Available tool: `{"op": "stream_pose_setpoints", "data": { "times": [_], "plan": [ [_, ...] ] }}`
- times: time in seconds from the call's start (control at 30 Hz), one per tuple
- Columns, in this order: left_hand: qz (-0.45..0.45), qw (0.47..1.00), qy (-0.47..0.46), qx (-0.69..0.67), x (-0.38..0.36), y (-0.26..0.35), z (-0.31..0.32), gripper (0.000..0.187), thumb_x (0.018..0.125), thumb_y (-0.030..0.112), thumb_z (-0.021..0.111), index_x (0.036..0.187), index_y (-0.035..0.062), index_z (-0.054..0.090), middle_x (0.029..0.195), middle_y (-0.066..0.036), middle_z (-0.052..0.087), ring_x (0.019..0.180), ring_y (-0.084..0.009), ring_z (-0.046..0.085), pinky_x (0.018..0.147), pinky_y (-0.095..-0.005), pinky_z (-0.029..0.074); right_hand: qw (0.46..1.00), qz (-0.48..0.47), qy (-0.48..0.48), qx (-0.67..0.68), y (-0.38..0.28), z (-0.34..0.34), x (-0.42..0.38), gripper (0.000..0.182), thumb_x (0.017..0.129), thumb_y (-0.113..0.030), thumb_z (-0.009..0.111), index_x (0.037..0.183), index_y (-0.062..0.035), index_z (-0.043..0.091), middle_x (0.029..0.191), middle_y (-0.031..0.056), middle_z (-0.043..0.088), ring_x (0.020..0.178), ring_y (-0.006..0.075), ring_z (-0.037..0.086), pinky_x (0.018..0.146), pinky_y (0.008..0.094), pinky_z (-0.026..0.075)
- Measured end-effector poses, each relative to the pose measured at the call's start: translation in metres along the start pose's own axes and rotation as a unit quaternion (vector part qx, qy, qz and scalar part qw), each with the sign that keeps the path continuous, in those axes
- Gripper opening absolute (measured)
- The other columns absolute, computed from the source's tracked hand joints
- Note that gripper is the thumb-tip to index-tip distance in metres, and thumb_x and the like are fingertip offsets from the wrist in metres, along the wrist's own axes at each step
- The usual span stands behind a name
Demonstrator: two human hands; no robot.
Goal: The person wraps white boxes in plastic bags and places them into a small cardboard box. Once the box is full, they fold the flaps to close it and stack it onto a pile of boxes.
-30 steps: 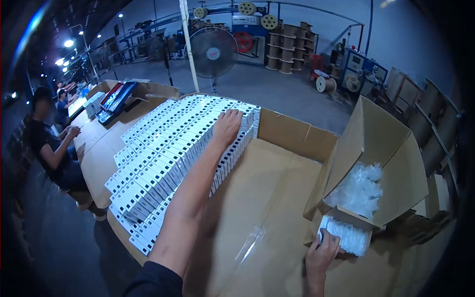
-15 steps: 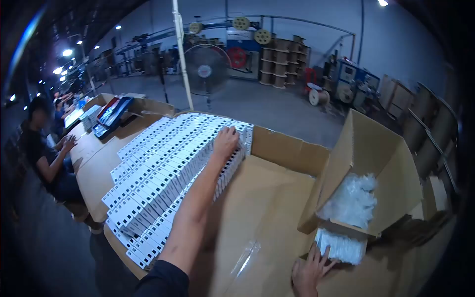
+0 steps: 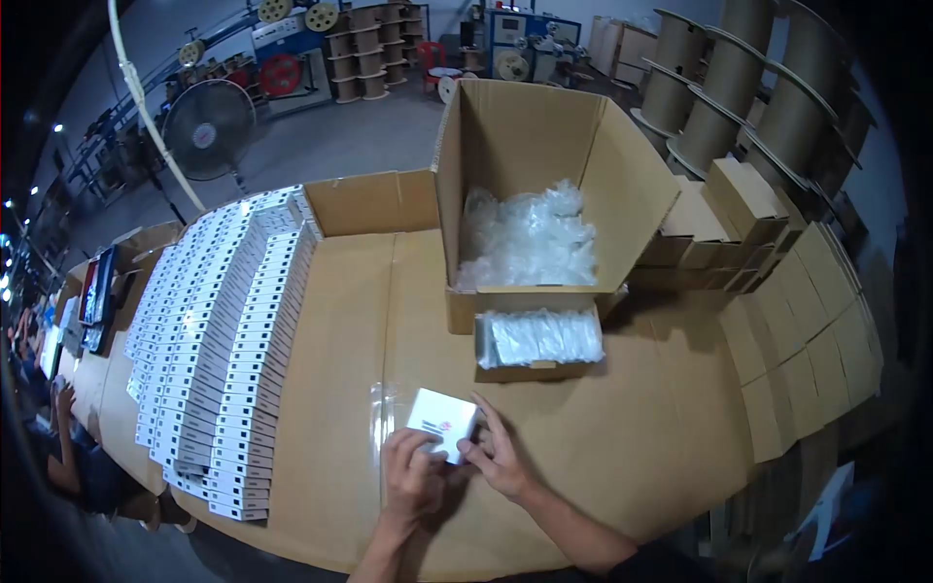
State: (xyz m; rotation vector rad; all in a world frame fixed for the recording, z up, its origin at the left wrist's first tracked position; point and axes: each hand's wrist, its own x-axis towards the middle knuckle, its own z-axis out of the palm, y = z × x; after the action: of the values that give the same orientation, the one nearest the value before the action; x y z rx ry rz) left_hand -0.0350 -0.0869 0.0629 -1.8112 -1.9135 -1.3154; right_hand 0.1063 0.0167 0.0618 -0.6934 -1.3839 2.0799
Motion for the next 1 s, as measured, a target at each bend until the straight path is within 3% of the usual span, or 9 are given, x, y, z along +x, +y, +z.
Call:
{"op": "stream_pose_setpoints", "data": {
  "times": [0.07, 0.17, 0.2, 0.23, 0.4, 0.47, 0.67, 0.8, 1.0],
  "plan": [
    [-0.014, 0.995, -0.089, -0.046, 0.008, 0.03, 0.008, 0.038, 0.069, 0.0, 0.084, 0.101, 0.0034, 0.062, 0.108, -0.013, 0.064, 0.098, -0.0328, 0.063, 0.078, -0.0374, 0.054, 0.958, -0.153, 0.099, -0.222, 0.051, -0.036, 0.01, 0.069, 0.096, -0.013, 0.07, 0.152, -0.0049, 0.03, 0.119, 0.0143, 0.057, 0.107, 0.0192, 0.06, 0.084, 0.0346, 0.056],
    [-0.101, 0.956, -0.178, -0.211, 0.048, 0.038, 0.004, 0.035, 0.074, 0.005, 0.085, 0.101, 0.0026, 0.063, 0.107, -0.012, 0.064, 0.084, -0.0239, 0.065, 0.068, -0.0312, 0.055, 0.977, -0.043, 0.152, -0.143, -0.004, -0.059, -0.014, 0.051, 0.096, -0.013, 0.068, 0.14, -0.0028, 0.043, 0.119, 0.0136, 0.06, 0.098, 0.0216, 0.064, 0.086, 0.0378, 0.053],
    [-0.065, 0.964, -0.191, -0.173, 0.072, 0.037, 0.004, 0.03, 0.078, 0.01, 0.086, 0.098, 0.0032, 0.064, 0.099, -0.011, 0.065, 0.072, -0.0176, 0.063, 0.061, -0.0315, 0.053, 0.939, -0.157, 0.182, -0.244, 0.0, -0.075, -0.011, 0.051, 0.094, -0.015, 0.072, 0.137, -0.0045, 0.047, 0.111, 0.014, 0.064, 0.088, 0.024, 0.068, 0.079, 0.0394, 0.056],
    [-0.024, 0.97, -0.182, -0.158, 0.098, 0.029, 0.013, 0.029, 0.079, 0.01, 0.086, 0.097, 0.0029, 0.064, 0.093, -0.011, 0.065, 0.072, -0.018, 0.064, 0.061, -0.0315, 0.053, 0.871, -0.259, 0.234, -0.346, 0.005, -0.091, -0.009, 0.05, 0.091, -0.017, 0.075, 0.133, -0.0062, 0.052, 0.102, 0.0145, 0.068, 0.079, 0.0263, 0.071, 0.072, 0.041, 0.058],
    [0.101, 0.97, -0.201, -0.09, 0.27, 0.01, 0.094, 0.019, 0.086, 0.013, 0.076, 0.098, 0.0017, 0.068, 0.092, -0.018, 0.07, 0.081, -0.041, 0.068, 0.074, -0.0447, 0.055, 0.87, -0.218, 0.2, -0.393, -0.003, -0.118, -0.015, 0.045, 0.082, -0.024, 0.085, 0.118, -0.0099, 0.062, 0.084, 0.0143, 0.073, 0.074, 0.0304, 0.073, 0.066, 0.0413, 0.059],
    [0.114, 0.953, -0.269, -0.078, 0.329, -0.03, 0.153, 0.029, 0.082, 0.019, 0.082, 0.103, 0.0009, 0.072, 0.094, -0.017, 0.073, 0.078, -0.0294, 0.072, 0.071, -0.0381, 0.058, 0.842, -0.269, 0.213, -0.417, 0.009, -0.127, -0.012, 0.048, 0.079, -0.025, 0.088, 0.116, -0.0099, 0.062, 0.084, 0.0142, 0.073, 0.074, 0.0293, 0.074, 0.064, 0.0401, 0.059],
    [-0.175, 0.711, -0.678, 0.068, 0.385, -0.038, 0.197, 0.069, 0.067, 0.026, 0.094, 0.13, 0.0145, 0.068, 0.117, -0.011, 0.07, 0.089, -0.0236, 0.071, 0.073, -0.0337, 0.06, 0.877, -0.255, 0.171, -0.369, 0.022, -0.137, -0.006, 0.061, 0.076, -0.02, 0.092, 0.124, -0.0095, 0.055, 0.096, 0.0153, 0.073, 0.08, 0.0288, 0.075, 0.067, 0.0388, 0.061],
    [-0.003, 0.643, -0.755, 0.128, 0.374, -0.077, 0.209, 0.071, 0.068, 0.015, 0.09, 0.135, 0.0193, 0.065, 0.112, -0.009, 0.066, 0.087, -0.0237, 0.071, 0.068, -0.0355, 0.06, 0.879, -0.249, 0.18, -0.366, 0.028, -0.139, -0.004, 0.062, 0.075, -0.024, 0.092, 0.122, -0.0092, 0.054, 0.09, 0.0143, 0.073, 0.074, 0.0294, 0.075, 0.063, 0.04, 0.061],
    [-0.07, 0.837, -0.54, 0.054, 0.399, -0.05, 0.157, 0.05, 0.073, 0.001, 0.079, 0.12, 0.0096, 0.069, 0.116, -0.015, 0.071, 0.095, -0.0274, 0.072, 0.082, -0.0385, 0.06, 0.899, -0.199, 0.17, -0.352, 0.014, -0.137, -0.004, 0.061, 0.077, -0.023, 0.091, 0.122, -0.0092, 0.052, 0.093, 0.0177, 0.073, 0.079, 0.0306, 0.075, 0.065, 0.0404, 0.061]
  ]
}}
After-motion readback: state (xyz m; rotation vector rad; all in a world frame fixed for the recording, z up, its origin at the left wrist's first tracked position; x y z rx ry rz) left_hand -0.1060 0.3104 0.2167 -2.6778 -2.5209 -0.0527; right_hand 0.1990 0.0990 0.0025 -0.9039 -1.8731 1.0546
